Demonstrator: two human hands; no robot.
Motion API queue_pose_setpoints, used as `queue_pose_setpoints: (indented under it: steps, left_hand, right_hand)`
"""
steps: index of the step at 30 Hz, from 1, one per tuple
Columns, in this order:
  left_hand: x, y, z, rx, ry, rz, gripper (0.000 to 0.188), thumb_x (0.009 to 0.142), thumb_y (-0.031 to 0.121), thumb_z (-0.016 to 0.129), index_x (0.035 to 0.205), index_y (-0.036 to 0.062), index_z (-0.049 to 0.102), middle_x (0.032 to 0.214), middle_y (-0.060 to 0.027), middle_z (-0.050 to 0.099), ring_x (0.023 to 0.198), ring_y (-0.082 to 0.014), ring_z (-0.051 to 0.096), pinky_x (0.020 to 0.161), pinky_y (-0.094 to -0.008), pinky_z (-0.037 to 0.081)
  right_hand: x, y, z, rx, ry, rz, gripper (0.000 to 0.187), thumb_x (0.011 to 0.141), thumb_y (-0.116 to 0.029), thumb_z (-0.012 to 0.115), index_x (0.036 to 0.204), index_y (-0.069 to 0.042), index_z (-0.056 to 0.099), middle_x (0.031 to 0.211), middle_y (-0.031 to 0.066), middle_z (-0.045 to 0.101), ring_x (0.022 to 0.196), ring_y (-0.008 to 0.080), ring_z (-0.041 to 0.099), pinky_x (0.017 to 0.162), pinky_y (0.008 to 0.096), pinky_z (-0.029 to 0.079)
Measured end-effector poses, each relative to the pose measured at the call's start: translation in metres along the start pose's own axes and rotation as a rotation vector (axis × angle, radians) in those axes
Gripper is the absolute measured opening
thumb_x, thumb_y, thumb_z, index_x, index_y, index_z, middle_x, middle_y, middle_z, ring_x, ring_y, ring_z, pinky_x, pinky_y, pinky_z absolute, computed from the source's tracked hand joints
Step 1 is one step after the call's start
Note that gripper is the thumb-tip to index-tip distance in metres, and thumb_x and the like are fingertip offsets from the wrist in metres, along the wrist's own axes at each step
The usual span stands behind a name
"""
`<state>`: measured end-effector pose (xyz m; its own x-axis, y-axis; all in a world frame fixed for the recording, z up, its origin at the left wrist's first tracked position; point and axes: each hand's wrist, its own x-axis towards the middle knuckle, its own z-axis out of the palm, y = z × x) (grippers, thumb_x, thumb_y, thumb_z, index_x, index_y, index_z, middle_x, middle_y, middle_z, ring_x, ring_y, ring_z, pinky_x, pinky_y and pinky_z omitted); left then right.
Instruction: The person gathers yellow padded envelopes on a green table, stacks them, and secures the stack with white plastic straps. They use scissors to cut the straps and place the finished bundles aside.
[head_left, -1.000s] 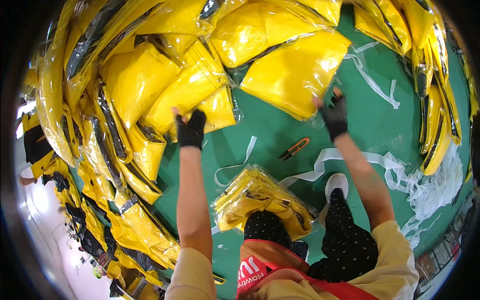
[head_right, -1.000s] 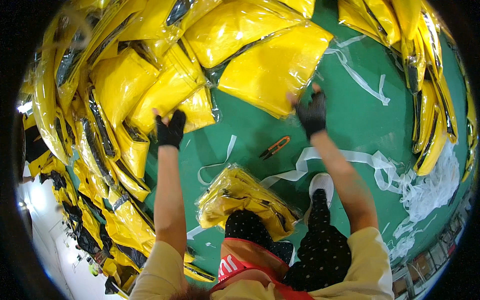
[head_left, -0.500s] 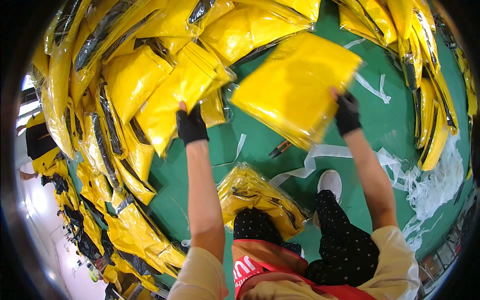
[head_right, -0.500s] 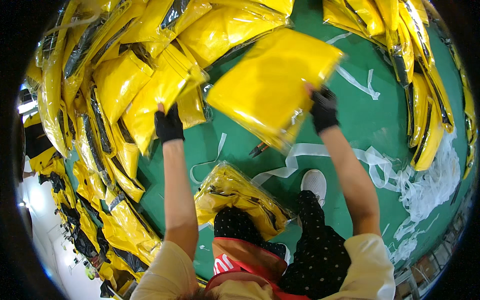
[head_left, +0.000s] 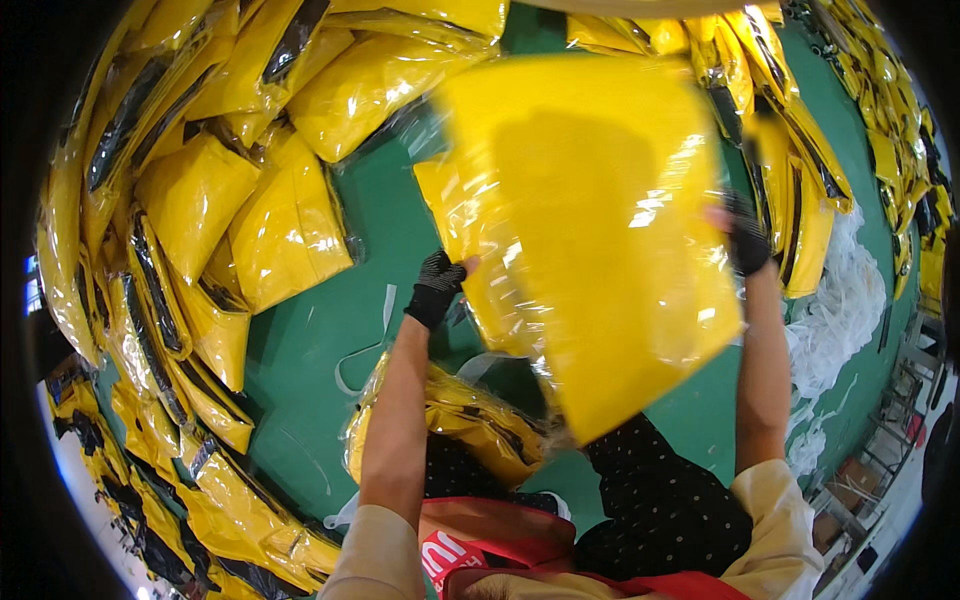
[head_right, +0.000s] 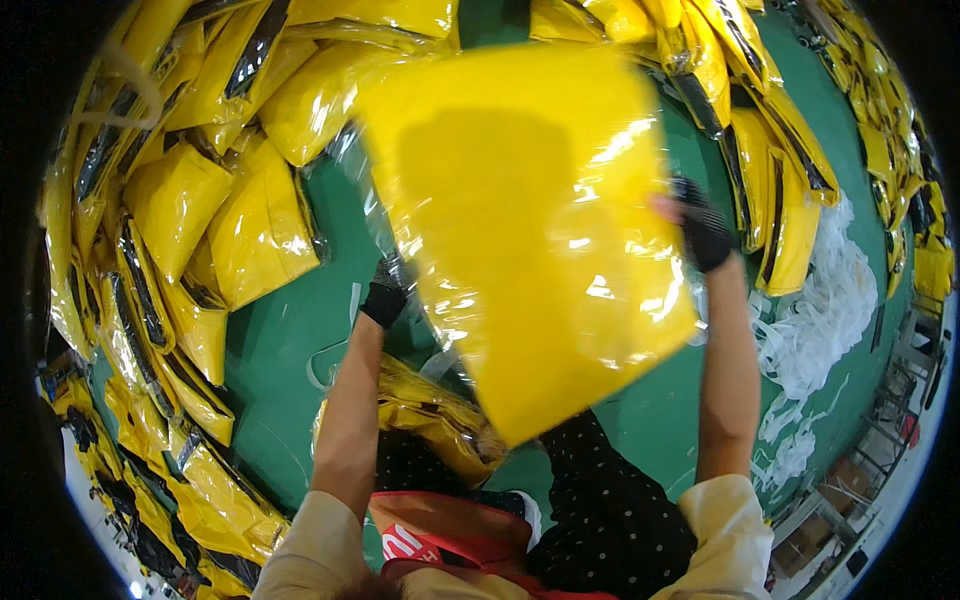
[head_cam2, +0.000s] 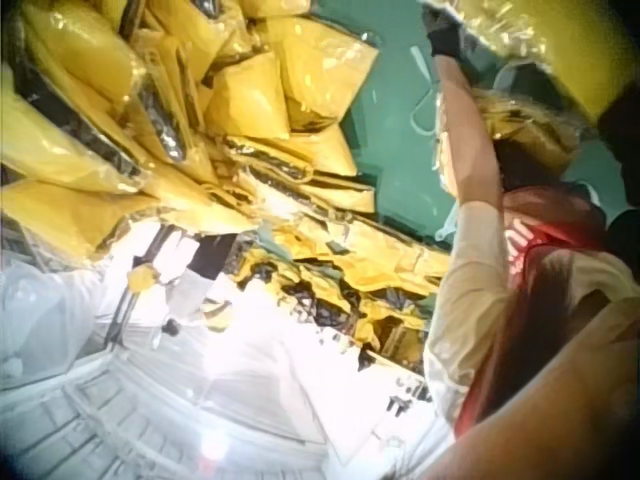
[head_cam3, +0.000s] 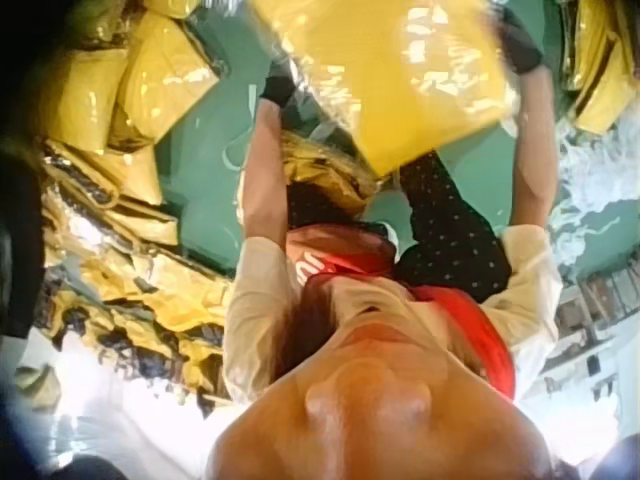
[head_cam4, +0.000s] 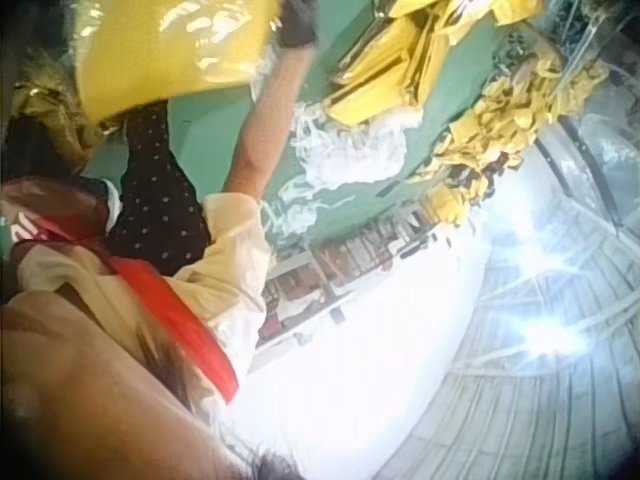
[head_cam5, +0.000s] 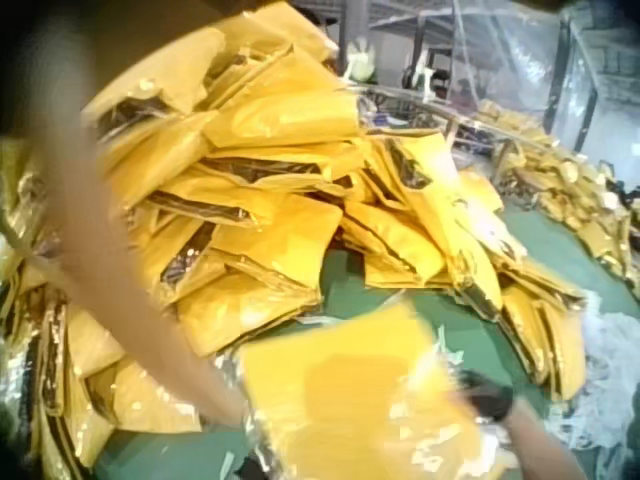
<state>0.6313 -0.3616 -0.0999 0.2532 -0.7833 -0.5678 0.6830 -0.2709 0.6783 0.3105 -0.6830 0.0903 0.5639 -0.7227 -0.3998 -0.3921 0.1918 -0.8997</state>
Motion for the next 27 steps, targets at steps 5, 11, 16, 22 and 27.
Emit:
queue_pose_setpoints:
  steps: [5, 11, 16, 22, 27]
  left_hand:
    - [0.004, -0.016, -0.013, -0.486, 0.085, -0.147, 0.047, 0.092, 0.041, 0.036, 0.123, 0.0066, 0.043, 0.118, -0.0107, 0.052, 0.105, -0.0257, 0.051, 0.09, -0.0376, 0.043]
    - [-0.019, 0.022, 0.053, 0.081, 0.197, 0.142, 0.062, 0.082, 0.051, 0.052, 0.12, 0.0024, 0.046, 0.115, -0.0115, 0.054, 0.101, -0.0213, 0.054, 0.086, -0.0348, 0.045]
    - [-0.006, 0.081, 0.129, -0.007, 0.285, 0.189, 0.058, 0.081, 0.043, 0.059, 0.121, 0.0041, 0.044, 0.109, -0.0085, 0.056, 0.092, -0.0165, 0.056, 0.077, -0.0264, 0.048]
    - [-0.132, 0.151, 0.143, -0.099, 0.342, 0.407, 0.06, 0.081, 0.028, 0.061, 0.127, -0.0006, 0.035, 0.12, -0.0138, 0.047, 0.103, -0.0209, 0.05, 0.088, -0.0303, 0.041]
    - [-0.299, 0.085, 0.086, -0.213, 0.752, 0.323, 0.061, 0.081, 0.024, 0.059, 0.129, -0.0009, 0.031, 0.124, -0.0143, 0.043, 0.107, -0.0227, 0.047, 0.091, -0.0323, 0.038]
  right_hand:
    - [0.039, 0.027, 0.102, -0.108, -0.254, -0.074, 0.038, 0.077, -0.03, 0.067, 0.094, 0.001, 0.054, 0.084, 0.003, 0.052, 0.077, 0.0116, 0.042, 0.072, 0.026, 0.039]
    - [0.049, 0.082, 0.124, -0.015, 0.031, 0.033, 0.059, 0.071, -0.04, 0.07, 0.11, 0.0, 0.048, 0.102, 0.014, 0.053, 0.095, 0.02, 0.05, 0.083, 0.0296, 0.041]
    - [0.05, 0.047, 0.137, 0.315, -0.106, 0.218, 0.063, 0.074, -0.039, 0.069, 0.121, -0.004, 0.045, 0.109, 0.0096, 0.054, 0.095, 0.017, 0.052, 0.082, 0.031, 0.044]
    - [0.022, -0.082, 0.166, 0.487, -0.323, -0.014, 0.041, 0.082, -0.024, 0.062, 0.115, -0.002, 0.05, 0.101, 0.0093, 0.06, 0.086, 0.017, 0.061, 0.073, 0.0283, 0.051]
    - [-0.076, -0.109, 0.26, 0.146, -0.767, -0.128, 0.073, 0.069, -0.028, 0.072, 0.124, 0.002, 0.035, 0.118, 0.0148, 0.048, 0.106, 0.0276, 0.05, 0.091, 0.0369, 0.04]
